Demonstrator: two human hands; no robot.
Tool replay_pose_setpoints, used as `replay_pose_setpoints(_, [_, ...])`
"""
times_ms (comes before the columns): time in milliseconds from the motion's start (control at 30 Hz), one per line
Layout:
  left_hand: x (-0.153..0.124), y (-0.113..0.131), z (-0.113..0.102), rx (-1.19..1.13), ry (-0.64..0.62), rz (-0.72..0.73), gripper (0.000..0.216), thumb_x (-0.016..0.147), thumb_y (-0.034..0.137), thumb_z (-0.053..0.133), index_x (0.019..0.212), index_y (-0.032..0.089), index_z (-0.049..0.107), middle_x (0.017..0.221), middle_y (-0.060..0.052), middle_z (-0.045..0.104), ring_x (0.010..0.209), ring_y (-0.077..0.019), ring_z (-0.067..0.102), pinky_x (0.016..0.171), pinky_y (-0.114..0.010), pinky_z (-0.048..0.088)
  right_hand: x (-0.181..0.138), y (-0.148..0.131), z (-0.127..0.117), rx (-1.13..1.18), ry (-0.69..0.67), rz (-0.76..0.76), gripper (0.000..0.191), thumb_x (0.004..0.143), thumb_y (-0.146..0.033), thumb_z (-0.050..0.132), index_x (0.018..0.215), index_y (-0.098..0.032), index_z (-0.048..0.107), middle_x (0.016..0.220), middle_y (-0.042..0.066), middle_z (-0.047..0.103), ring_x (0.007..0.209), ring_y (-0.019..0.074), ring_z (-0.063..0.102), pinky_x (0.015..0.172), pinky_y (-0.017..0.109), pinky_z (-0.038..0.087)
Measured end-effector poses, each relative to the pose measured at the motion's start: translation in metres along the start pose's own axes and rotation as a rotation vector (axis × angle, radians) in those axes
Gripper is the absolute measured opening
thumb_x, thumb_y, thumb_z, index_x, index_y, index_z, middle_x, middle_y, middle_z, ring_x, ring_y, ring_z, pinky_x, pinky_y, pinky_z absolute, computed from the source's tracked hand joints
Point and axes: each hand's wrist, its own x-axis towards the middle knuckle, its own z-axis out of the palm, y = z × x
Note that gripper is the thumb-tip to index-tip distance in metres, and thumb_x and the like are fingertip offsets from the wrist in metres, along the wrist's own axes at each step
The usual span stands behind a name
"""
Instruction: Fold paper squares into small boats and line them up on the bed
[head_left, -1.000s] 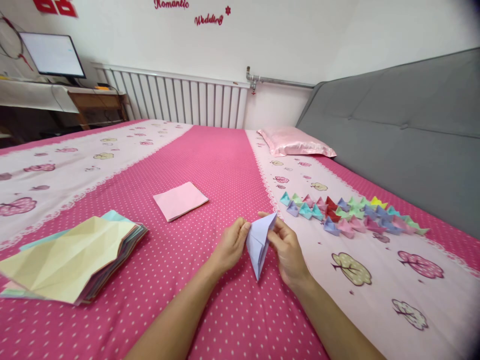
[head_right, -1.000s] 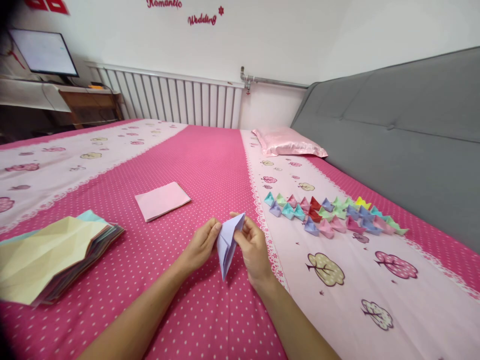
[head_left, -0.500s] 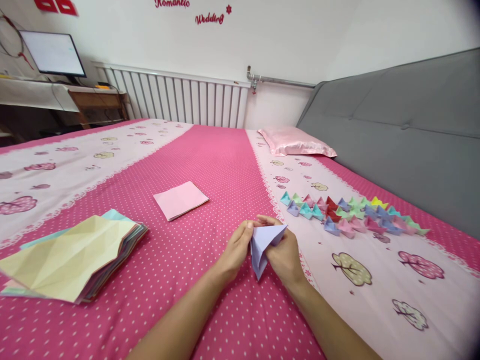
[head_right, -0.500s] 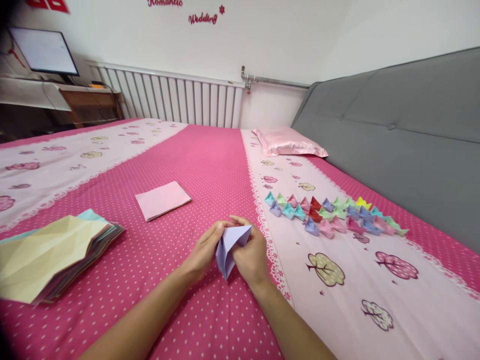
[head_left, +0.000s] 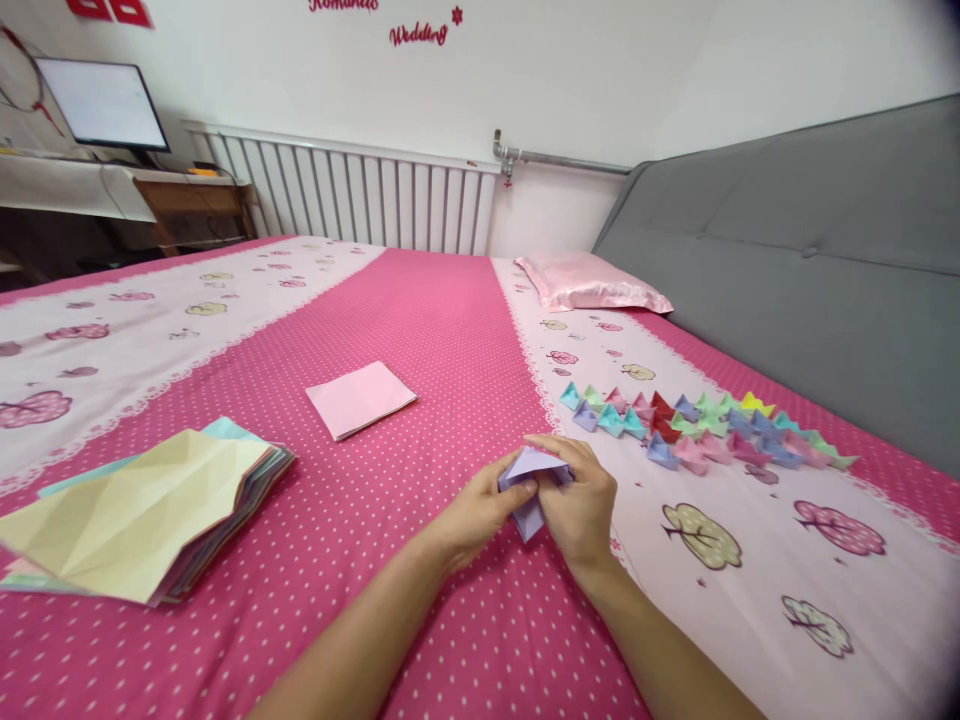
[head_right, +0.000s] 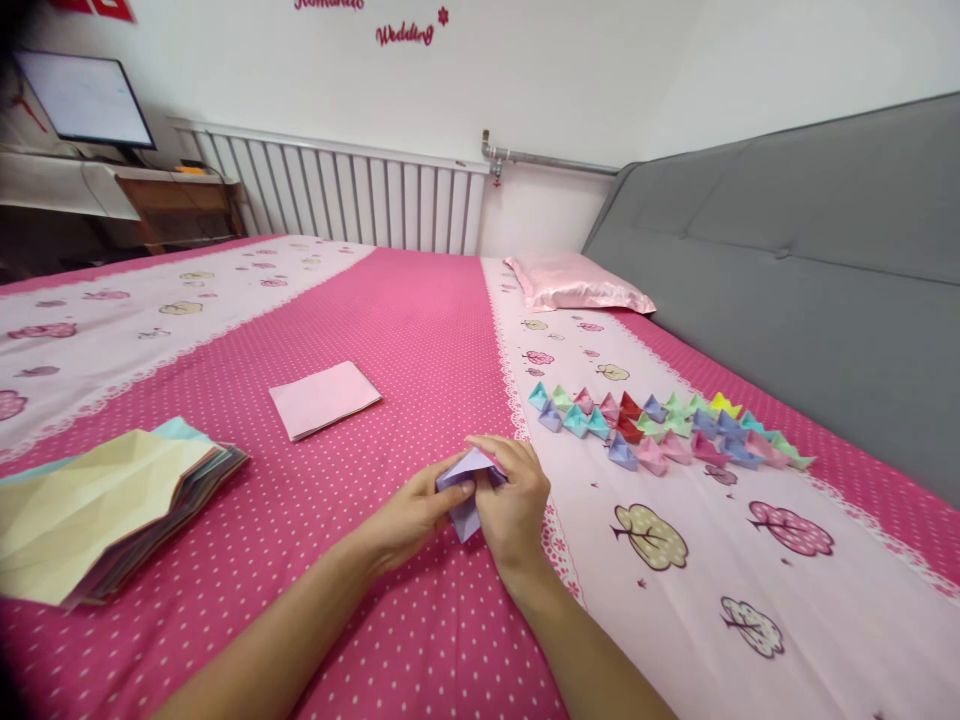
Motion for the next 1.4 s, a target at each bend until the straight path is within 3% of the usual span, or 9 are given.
replay_pose_setpoints(167, [0.006,0.000,-0.002,-0.107,0.188,-0.032,0.020,0.073,0.011,0.057,0.091,0.015,0.065,0.081,-0.006,0.065,0.072,-0.0129,0.059,0.068,-0.023,0.046,0.006,0.003,-0.004,-0.001,-0.109,-0.082,0.038,0.070,-0.005,0.049,0.094,-0.028,0.067,0.094,0.002,0.067,0.094,0.0212,0.056,0.087,0.041,0.043])
replay_pose_setpoints(367, [0.009,0.015,-0.007,-0.311,0.298,-0.039,0.023,0.075,0.002,0.045,0.089,0.009,0.062,0.081,-0.009,0.066,0.076,-0.0144,0.062,0.076,-0.025,0.049,0.015,0.004,-0.008,-0.033,-0.392,-0.176,0.048,0.072,-0.005,0.044,0.108,-0.032,0.062,0.116,-0.001,0.060,0.114,0.0221,0.044,0.097,0.046,0.035])
replay_pose_setpoints(600, [0.004,0.024,-0.018,-0.535,0.119,-0.063,0.029,0.070,0.008,0.040,0.093,0.005,0.058,0.086,-0.011,0.064,0.081,-0.0165,0.062,0.080,-0.027,0.049,0.022,-0.004,-0.021,-0.121,-0.617,-0.298,0.056,0.072,-0.019,0.052,0.126,-0.030,0.047,0.140,-0.001,0.035,0.130,0.0296,0.022,0.103,0.054,0.020])
replay_pose_setpoints(700, [0.003,0.021,-0.018,-0.507,0.160,-0.040,0.023,0.078,0.013,0.045,0.096,0.007,0.058,0.089,-0.010,0.065,0.081,-0.0146,0.062,0.080,-0.025,0.049,0.021,-0.005,-0.020,-0.125,-0.580,-0.299,0.044,0.079,-0.024,0.049,0.122,-0.031,0.051,0.140,-0.002,0.035,0.131,0.0272,0.022,0.104,0.052,0.020])
replay_pose_setpoints(867, [0.009,0.013,-0.011,-0.384,0.246,0.001,0.019,0.084,0.014,0.046,0.096,0.007,0.059,0.089,-0.011,0.066,0.079,-0.0143,0.063,0.079,-0.026,0.050,0.016,0.002,-0.009,0.010,-0.358,-0.160,0.024,0.082,-0.025,0.050,0.099,-0.029,0.066,0.125,0.001,0.053,0.118,0.0215,0.042,0.099,0.043,0.032])
replay_pose_setpoints(1067, [0.005,-0.001,-0.010,-0.168,0.401,-0.007,0.016,0.082,0.017,0.049,0.089,0.008,0.060,0.078,-0.008,0.066,0.068,-0.0135,0.062,0.069,-0.026,0.050,0.003,0.015,0.008,0.276,-0.241,0.290,0.024,0.072,-0.029,0.062,0.093,-0.017,0.065,0.094,0.008,0.068,0.086,0.0209,0.062,0.075,0.035,0.049])
replay_pose_setpoints(1200, [-0.034,-0.021,-0.023,0.131,0.462,0.005,0.028,0.076,0.031,0.057,0.092,0.009,0.059,0.072,-0.005,0.062,0.061,-0.0124,0.057,0.057,-0.024,0.047,-0.031,0.012,0.014,0.419,-0.347,0.508,0.028,0.068,-0.028,0.065,0.091,-0.013,0.066,0.085,0.009,0.070,0.074,0.0211,0.065,0.069,0.035,0.052])
replay_pose_setpoints(1267, [-0.061,-0.031,-0.029,0.330,0.568,0.113,0.037,0.071,0.030,0.061,0.101,0.011,0.054,0.080,-0.005,0.060,0.066,-0.0136,0.058,0.060,-0.025,0.048,-0.054,0.006,0.013,0.455,-0.387,0.577,0.027,0.068,-0.028,0.064,0.090,-0.013,0.066,0.086,0.009,0.070,0.075,0.0221,0.066,0.070,0.036,0.052])
replay_pose_setpoints(1400, [-0.112,-0.042,-0.029,0.893,0.748,0.328,0.039,0.075,0.025,0.055,0.111,0.013,0.049,0.098,-0.010,0.057,0.090,-0.0196,0.058,0.081,-0.037,0.047,-0.094,-0.012,0.002,0.228,-0.394,0.408,0.025,0.076,-0.027,0.056,0.095,-0.014,0.066,0.093,0.009,0.069,0.081,0.0209,0.065,0.072,0.034,0.052])
